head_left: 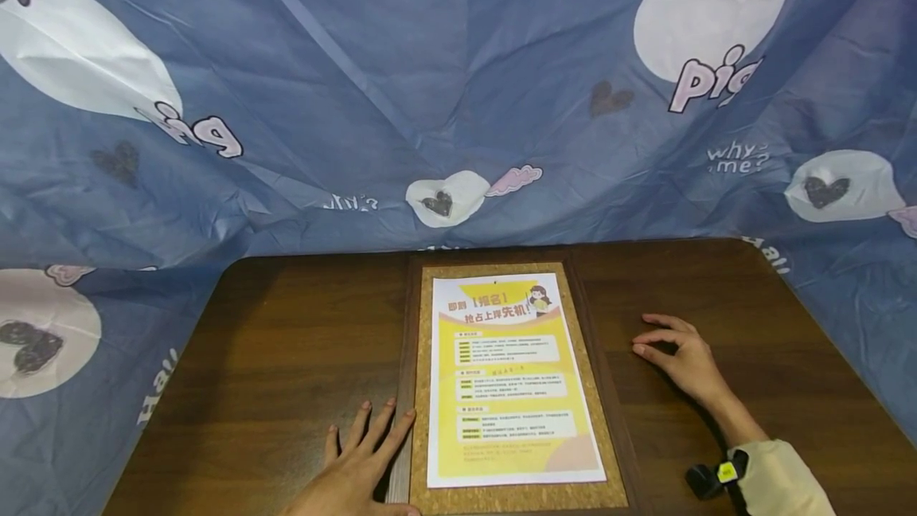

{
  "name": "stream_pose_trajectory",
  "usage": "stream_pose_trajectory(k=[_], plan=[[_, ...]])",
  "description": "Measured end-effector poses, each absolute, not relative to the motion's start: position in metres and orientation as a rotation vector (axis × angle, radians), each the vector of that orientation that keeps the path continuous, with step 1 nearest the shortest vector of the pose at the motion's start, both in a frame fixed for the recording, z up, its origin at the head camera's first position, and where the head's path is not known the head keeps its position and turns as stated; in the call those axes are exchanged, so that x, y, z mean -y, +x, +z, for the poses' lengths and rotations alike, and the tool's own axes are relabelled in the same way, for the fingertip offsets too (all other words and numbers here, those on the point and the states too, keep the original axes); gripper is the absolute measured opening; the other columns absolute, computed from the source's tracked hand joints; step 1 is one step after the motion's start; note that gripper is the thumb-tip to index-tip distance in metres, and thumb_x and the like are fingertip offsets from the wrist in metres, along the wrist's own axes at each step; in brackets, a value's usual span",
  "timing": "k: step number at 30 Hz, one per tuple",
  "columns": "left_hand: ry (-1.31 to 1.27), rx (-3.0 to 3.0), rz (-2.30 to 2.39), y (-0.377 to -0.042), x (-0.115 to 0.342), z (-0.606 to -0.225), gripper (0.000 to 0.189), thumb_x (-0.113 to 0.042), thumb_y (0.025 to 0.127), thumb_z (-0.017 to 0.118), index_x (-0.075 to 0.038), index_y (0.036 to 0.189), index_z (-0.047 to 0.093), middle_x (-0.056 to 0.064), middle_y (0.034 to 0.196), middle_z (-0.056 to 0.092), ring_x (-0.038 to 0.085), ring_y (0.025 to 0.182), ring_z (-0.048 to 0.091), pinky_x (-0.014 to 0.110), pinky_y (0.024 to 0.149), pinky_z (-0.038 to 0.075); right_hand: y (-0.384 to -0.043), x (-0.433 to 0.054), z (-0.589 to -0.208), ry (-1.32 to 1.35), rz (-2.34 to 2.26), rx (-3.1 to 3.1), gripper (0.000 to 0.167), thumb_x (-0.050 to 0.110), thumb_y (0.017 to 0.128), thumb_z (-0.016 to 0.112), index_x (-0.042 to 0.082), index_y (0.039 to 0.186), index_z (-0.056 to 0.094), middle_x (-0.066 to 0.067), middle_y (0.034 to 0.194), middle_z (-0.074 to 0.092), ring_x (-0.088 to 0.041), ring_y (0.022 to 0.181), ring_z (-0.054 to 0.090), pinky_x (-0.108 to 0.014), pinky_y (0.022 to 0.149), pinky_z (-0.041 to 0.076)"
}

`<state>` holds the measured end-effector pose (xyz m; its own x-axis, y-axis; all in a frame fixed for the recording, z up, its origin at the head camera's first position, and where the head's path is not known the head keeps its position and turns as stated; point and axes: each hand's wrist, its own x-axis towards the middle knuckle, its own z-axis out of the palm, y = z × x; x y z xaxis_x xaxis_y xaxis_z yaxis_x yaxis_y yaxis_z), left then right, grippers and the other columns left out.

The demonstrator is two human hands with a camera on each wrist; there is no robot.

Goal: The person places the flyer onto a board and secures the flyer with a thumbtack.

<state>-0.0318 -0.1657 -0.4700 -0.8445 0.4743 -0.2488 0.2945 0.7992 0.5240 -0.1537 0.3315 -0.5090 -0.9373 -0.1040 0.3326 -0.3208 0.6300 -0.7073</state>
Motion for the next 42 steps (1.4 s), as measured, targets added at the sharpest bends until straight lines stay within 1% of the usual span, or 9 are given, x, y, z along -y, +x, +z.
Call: stream_pose_trajectory(k=[4,9,14,16,20,23,25,31,42], plan=[[0.581,-2.618,0.672,-0.033,0.165,-0.470,0.108,-0.068,0.078,0.069,-0.012,0.158,0.023,0.025,0.160,0.014,0.058,0.141,0.010,0.088,0.089,0.010,-0.153,-0.333,-0.506,0.347,1.197,2.601,0.010,0.000,0.079,0.081,0.003,0.088,0.077,-0.026,0.122,0.061,-0.048,0.121,0.046,-0.063,0.097,0.032],[0.586,-2.609,0.661,-0.032,0.165,-0.470,0.108,-0.067,0.079,0.069,-0.011,0.158,0.022,0.026,0.160,0.014,0.058,0.141,0.011,0.088,0.087,0.011,-0.150,-0.335,-0.503,0.325,1.174,2.642,0.010,0.004,0.081,0.081,0.005,0.090,0.077,-0.022,0.122,0.063,-0.043,0.122,0.049,-0.039,0.100,0.034],[0.604,-2.612,0.638,-0.032,0.165,-0.470,0.108,-0.067,0.080,0.068,-0.010,0.158,0.021,0.027,0.160,0.014,0.058,0.140,0.012,0.088,0.087,0.013,-0.148,-0.337,-0.498,0.331,1.222,2.665,0.009,0.006,0.083,0.079,0.004,0.092,0.077,-0.024,0.123,0.062,-0.046,0.122,0.048,-0.061,0.099,0.033],[0.607,-2.615,0.637,-0.032,0.165,-0.470,0.108,-0.068,0.080,0.067,-0.010,0.158,0.020,0.027,0.160,0.014,0.059,0.140,0.012,0.088,0.086,0.013,-0.148,-0.338,-0.497,0.333,1.230,2.669,0.009,0.007,0.084,0.079,0.004,0.093,0.077,-0.024,0.123,0.063,-0.046,0.121,0.049,-0.063,0.097,0.033],[0.609,-2.618,0.640,-0.032,0.166,-0.471,0.108,-0.068,0.080,0.068,-0.011,0.158,0.019,0.027,0.160,0.014,0.059,0.140,0.011,0.088,0.086,0.013,-0.147,-0.340,-0.496,0.314,1.206,2.685,0.010,0.009,0.086,0.078,0.005,0.095,0.077,-0.020,0.122,0.065,-0.036,0.119,0.054,-0.036,0.101,0.037],[0.612,-2.620,0.639,-0.032,0.166,-0.472,0.108,-0.068,0.080,0.067,-0.012,0.159,0.018,0.027,0.160,0.014,0.059,0.140,0.011,0.089,0.086,0.013,-0.146,-0.341,-0.496,0.292,1.218,2.685,0.011,0.011,0.087,0.078,0.006,0.096,0.077,-0.017,0.123,0.066,-0.019,0.118,0.055,-0.014,0.095,0.032],[0.615,-2.620,0.638,-0.032,0.166,-0.472,0.108,-0.068,0.080,0.067,-0.013,0.159,0.017,0.027,0.160,0.014,0.059,0.140,0.012,0.089,0.086,0.013,-0.145,-0.342,-0.495,0.287,1.235,2.677,0.011,0.012,0.087,0.077,0.006,0.096,0.077,-0.017,0.122,0.066,-0.008,0.116,0.054,-0.008,0.093,0.030],[0.622,-2.615,0.645,-0.032,0.167,-0.473,0.108,-0.068,0.081,0.066,-0.018,0.160,0.012,0.027,0.160,0.013,0.059,0.140,0.011,0.089,0.086,0.013,-0.142,-0.342,-0.492,0.283,1.233,2.655,0.011,0.006,0.085,0.078,0.004,0.096,0.078,-0.019,0.119,0.068,0.011,0.108,0.050,-0.005,0.089,0.032],[0.619,-2.650,0.654,-0.032,0.166,-0.473,0.107,-0.071,0.079,0.065,-0.015,0.159,0.020,0.025,0.160,0.017,0.058,0.140,0.014,0.088,0.086,0.014,-0.139,-0.339,-0.487,0.270,1.252,2.659,0.011,0.010,0.085,0.079,0.004,0.093,0.079,-0.014,0.109,0.072,0.014,0.100,0.056,-0.004,0.089,0.035]])
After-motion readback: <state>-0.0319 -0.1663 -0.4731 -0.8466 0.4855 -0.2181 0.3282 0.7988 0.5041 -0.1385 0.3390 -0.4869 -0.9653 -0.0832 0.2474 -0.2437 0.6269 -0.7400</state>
